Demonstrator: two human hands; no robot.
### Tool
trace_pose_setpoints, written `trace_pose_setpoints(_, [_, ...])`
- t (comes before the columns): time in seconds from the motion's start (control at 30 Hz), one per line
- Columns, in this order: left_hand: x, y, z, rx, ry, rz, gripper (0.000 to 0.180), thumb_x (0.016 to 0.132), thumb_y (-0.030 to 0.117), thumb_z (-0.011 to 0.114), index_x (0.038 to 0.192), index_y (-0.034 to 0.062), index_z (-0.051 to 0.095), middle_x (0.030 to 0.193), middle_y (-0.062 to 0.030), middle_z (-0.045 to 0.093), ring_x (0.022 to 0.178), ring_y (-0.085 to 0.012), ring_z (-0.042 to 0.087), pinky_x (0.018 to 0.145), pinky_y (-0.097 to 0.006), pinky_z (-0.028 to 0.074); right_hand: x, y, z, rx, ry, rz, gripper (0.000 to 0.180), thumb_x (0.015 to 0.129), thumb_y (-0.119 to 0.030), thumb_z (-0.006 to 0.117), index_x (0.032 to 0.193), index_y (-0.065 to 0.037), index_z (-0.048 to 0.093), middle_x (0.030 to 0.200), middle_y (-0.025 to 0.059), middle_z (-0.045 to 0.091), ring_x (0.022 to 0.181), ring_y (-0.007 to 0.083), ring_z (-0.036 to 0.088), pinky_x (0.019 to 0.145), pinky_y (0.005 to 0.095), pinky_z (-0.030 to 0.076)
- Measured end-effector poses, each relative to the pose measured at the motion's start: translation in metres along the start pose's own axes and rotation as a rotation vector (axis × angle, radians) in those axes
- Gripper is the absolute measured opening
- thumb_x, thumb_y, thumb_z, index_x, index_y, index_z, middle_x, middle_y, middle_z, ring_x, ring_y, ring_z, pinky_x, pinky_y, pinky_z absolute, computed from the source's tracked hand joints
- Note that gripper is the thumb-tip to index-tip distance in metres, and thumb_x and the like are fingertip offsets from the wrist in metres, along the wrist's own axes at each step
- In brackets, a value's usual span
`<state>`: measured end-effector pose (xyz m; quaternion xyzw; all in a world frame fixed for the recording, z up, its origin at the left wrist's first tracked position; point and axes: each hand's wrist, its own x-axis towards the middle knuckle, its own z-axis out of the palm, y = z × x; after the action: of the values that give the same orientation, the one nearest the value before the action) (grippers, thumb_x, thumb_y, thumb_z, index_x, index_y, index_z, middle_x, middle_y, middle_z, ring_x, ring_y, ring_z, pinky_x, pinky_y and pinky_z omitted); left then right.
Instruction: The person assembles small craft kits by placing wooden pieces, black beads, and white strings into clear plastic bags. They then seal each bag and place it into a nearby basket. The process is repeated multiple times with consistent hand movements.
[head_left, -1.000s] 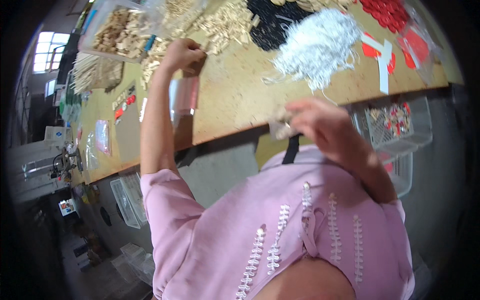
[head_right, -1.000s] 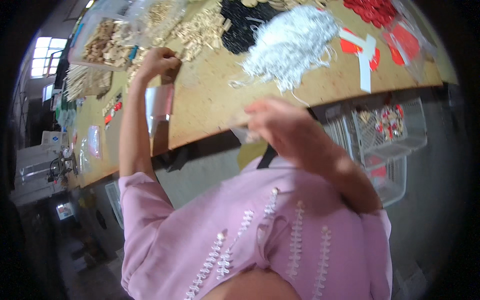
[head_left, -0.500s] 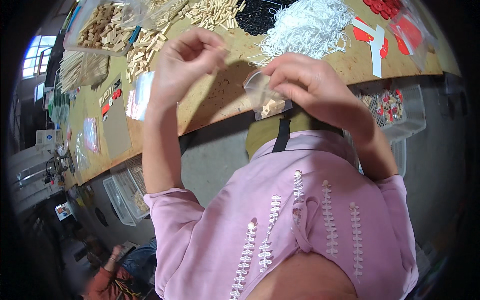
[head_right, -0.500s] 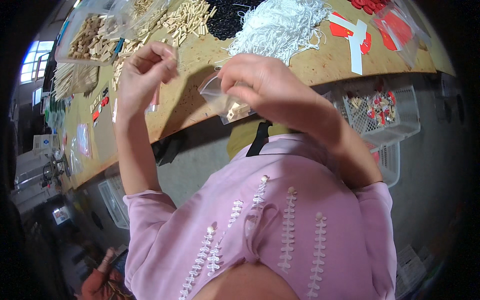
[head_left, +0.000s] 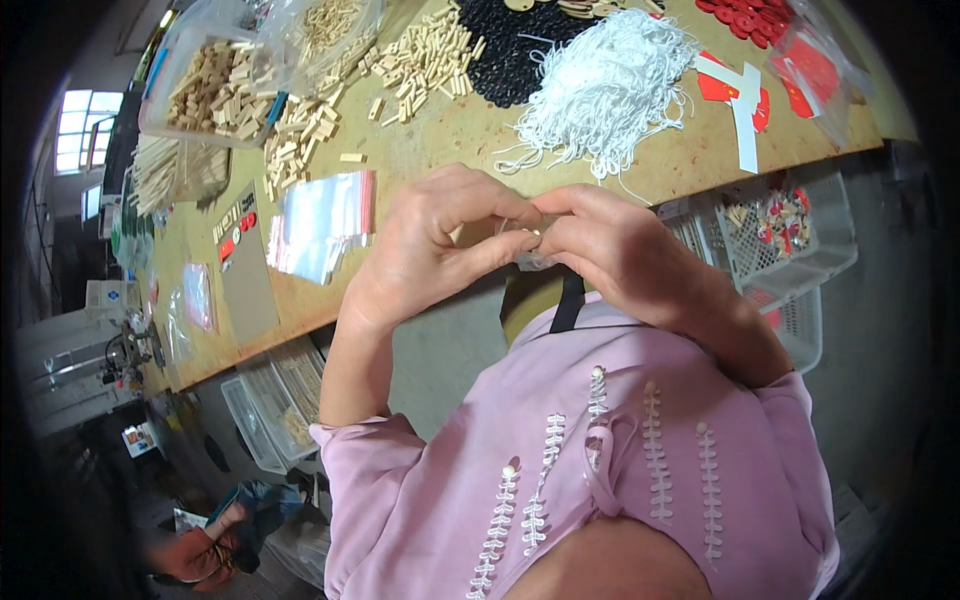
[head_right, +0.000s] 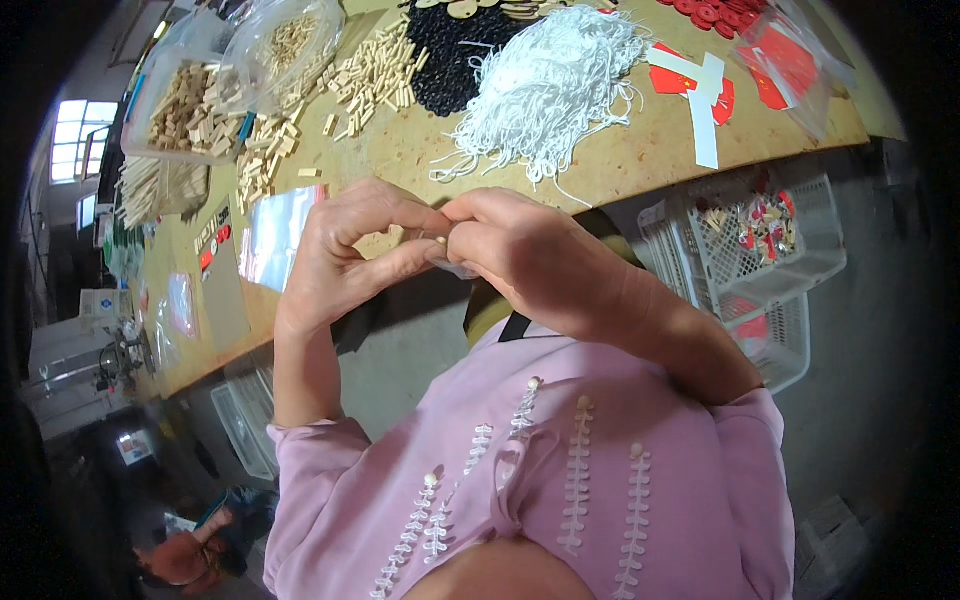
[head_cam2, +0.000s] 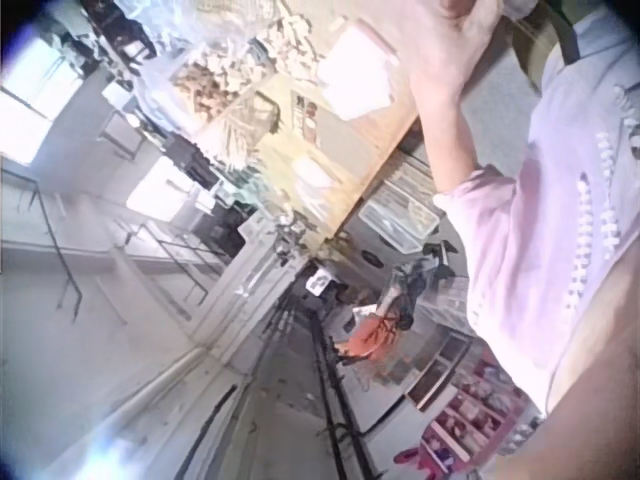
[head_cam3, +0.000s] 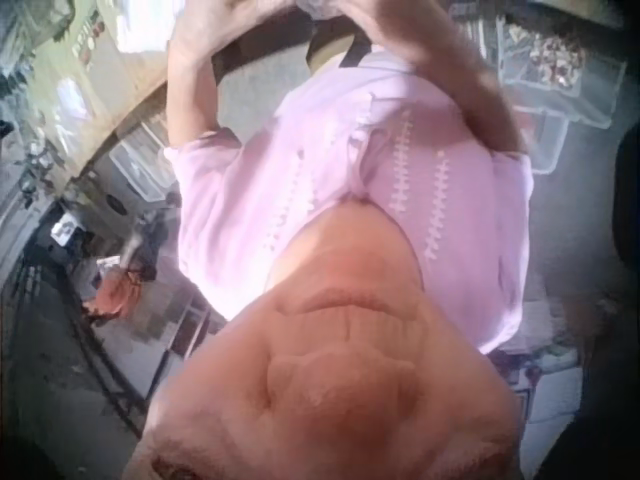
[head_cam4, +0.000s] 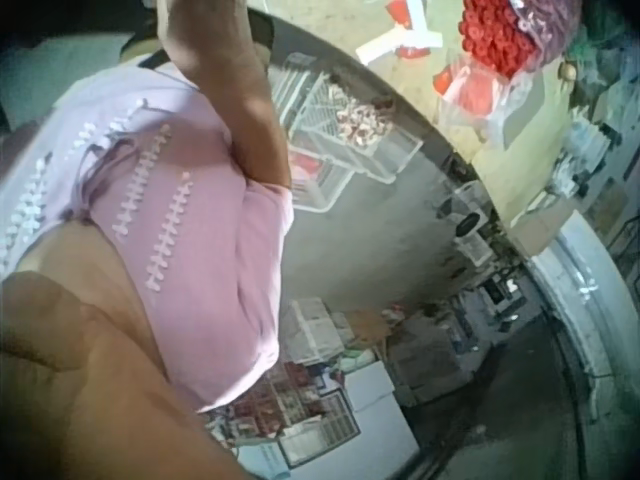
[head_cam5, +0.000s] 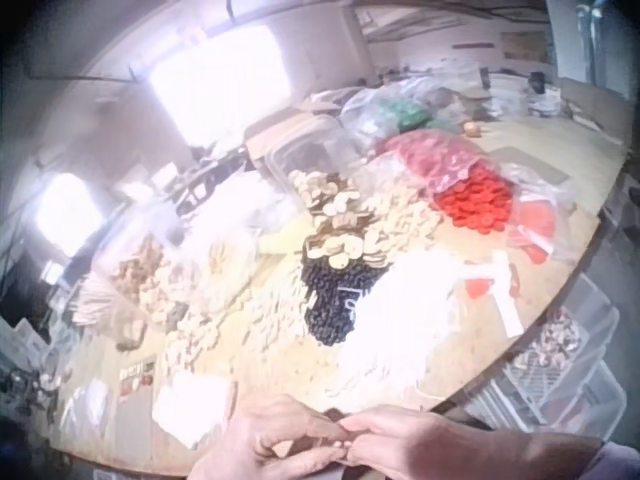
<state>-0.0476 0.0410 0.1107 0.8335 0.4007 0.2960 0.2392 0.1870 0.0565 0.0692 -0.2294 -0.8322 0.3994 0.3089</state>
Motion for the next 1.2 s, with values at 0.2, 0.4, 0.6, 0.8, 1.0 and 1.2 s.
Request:
trace_pose_setpoints(0.2, [0.042,-0.066,0.005,-0.068,0.087,-0.560,0.030,0.091,0.010,0.079,0.116,-0.0014,0.068,0.094,-0.0059,0.070,0.081,-0.0122,0.068,0.071,-0.027,0.055,-0.011,0.006,-0.007,0.004,0.060,-0.020,0.012,0.089,0.003,0.072,0.101,0.002,0.070,0.123,0.0194,0.067,0.105,0.0351,0.069,0.088,0.0398,0.056])
trace_pose_setpoints(0.4, [0.078,-0.126,0.033,0.293,0.175,-0.507,0.055,0.082,0.022,0.087,0.128,0.0006,0.066,0.102,-0.0154,0.068,0.088,-0.0261,0.069,0.079,-0.037,0.056,-0.022,0.014,-0.018,0.069,0.092,-0.013,0.012,0.088,0.008,0.071,0.099,0.004,0.068,0.122,0.0211,0.066,0.101,0.0338,0.070,0.084,0.0378,0.057])
trace_pose_setpoints(0.6, [0.102,-0.150,0.037,0.416,0.201,-0.418,0.042,0.082,0.022,0.086,0.118,0.0056,0.073,0.092,-0.0125,0.068,0.077,-0.0237,0.068,0.072,-0.036,0.056,-0.026,0.021,-0.023,0.129,0.099,0.017,0.013,0.088,0.009,0.070,0.099,0.004,0.067,0.121,0.0203,0.066,0.100,0.0340,0.070,0.084,0.0383,0.057])
trace_pose_setpoints(0.8, [0.101,-0.143,0.034,0.422,0.143,-0.348,0.034,0.083,0.018,0.083,0.112,0.0038,0.072,0.097,-0.0148,0.070,0.079,-0.0253,0.071,0.075,-0.037,0.058,-0.032,0.029,-0.022,0.113,0.137,0.014,0.013,0.089,0.010,0.070,0.099,0.004,0.068,0.120,0.0194,0.067,0.097,0.0316,0.072,0.082,0.0370,0.058])
trace_pose_setpoints(1.0, [0.112,-0.145,0.030,0.430,0.095,-0.354,0.033,0.084,0.019,0.080,0.112,0.0040,0.072,0.099,-0.0155,0.071,0.083,-0.0277,0.072,0.079,-0.038,0.058,-0.031,0.029,-0.018,0.127,0.113,0.006,0.010,0.090,0.007,0.069,0.098,0.002,0.067,0.118,0.0182,0.067,0.097,0.0324,0.071,0.082,0.0379,0.058])
trace_pose_setpoints(1.2, [0.116,-0.146,0.025,0.435,0.014,-0.482,0.033,0.086,0.026,0.082,0.110,0.0054,0.072,0.092,-0.0141,0.075,0.084,-0.0253,0.073,0.078,-0.037,0.058,-0.039,0.030,-0.019,0.108,0.106,0.002,0.009,0.091,0.002,0.070,0.099,0.000,0.066,0.114,0.0168,0.066,0.099,0.0350,0.069,0.083,0.0400,0.057])
